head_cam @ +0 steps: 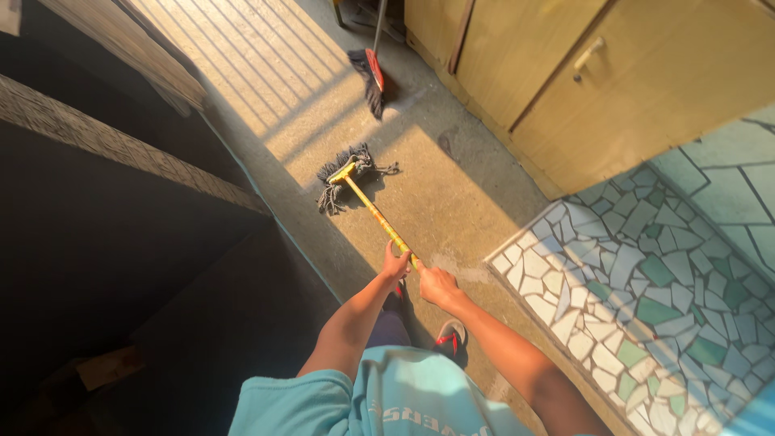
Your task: The person mops the floor in a small area using a mop, repeatedly moving the mop head across the surface.
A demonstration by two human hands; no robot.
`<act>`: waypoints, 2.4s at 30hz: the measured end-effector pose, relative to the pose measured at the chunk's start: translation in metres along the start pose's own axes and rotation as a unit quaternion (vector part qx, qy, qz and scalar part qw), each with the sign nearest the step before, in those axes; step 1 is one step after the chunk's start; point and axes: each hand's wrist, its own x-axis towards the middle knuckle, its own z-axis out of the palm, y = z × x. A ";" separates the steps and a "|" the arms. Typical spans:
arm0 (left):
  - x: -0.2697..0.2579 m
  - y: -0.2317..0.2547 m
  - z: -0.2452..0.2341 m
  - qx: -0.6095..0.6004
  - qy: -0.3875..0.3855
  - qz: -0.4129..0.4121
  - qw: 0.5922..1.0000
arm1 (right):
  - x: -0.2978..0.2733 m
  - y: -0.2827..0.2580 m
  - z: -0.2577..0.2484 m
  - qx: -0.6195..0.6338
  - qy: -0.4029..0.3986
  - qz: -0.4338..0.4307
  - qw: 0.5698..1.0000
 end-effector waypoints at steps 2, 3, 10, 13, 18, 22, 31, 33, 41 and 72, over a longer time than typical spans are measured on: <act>0.014 0.020 -0.033 -0.013 -0.011 0.010 1.000 | 0.032 -0.027 -0.011 -0.012 -0.006 -0.006 1.000; 0.021 0.029 -0.051 -0.047 -0.019 -0.010 0.999 | 0.046 -0.042 -0.020 -0.014 -0.007 -0.010 1.000; 0.055 0.064 -0.074 -0.127 -0.027 -0.035 0.991 | 0.069 -0.084 -0.070 -0.061 -0.015 0.001 0.998; 0.047 0.054 -0.058 -0.200 -0.107 -0.030 0.973 | 0.042 -0.069 -0.075 -0.069 -0.026 0.019 0.997; 0.008 0.024 -0.015 -0.273 -0.311 -0.092 0.906 | -0.043 -0.025 -0.094 -0.066 -0.071 0.057 0.994; -0.005 0.015 0.007 -0.170 -0.288 -0.121 0.935 | -0.083 -0.021 -0.105 -0.038 -0.086 0.097 0.991; 0.025 0.034 -0.044 -0.133 -0.159 -0.061 0.976 | -0.009 -0.043 -0.070 -0.035 -0.033 0.004 0.999; 0.028 0.037 -0.052 -0.100 -0.104 -0.075 0.987 | 0.007 -0.054 -0.051 -0.059 -0.023 0.001 0.998; 0.009 0.013 -0.037 -0.138 -0.172 -0.065 0.973 | -0.024 -0.043 -0.027 -0.087 0.001 -0.003 0.996; -0.014 -0.034 0.113 -0.122 -0.139 -0.148 0.972 | -0.131 0.043 -0.038 0.046 0.043 0.135 0.989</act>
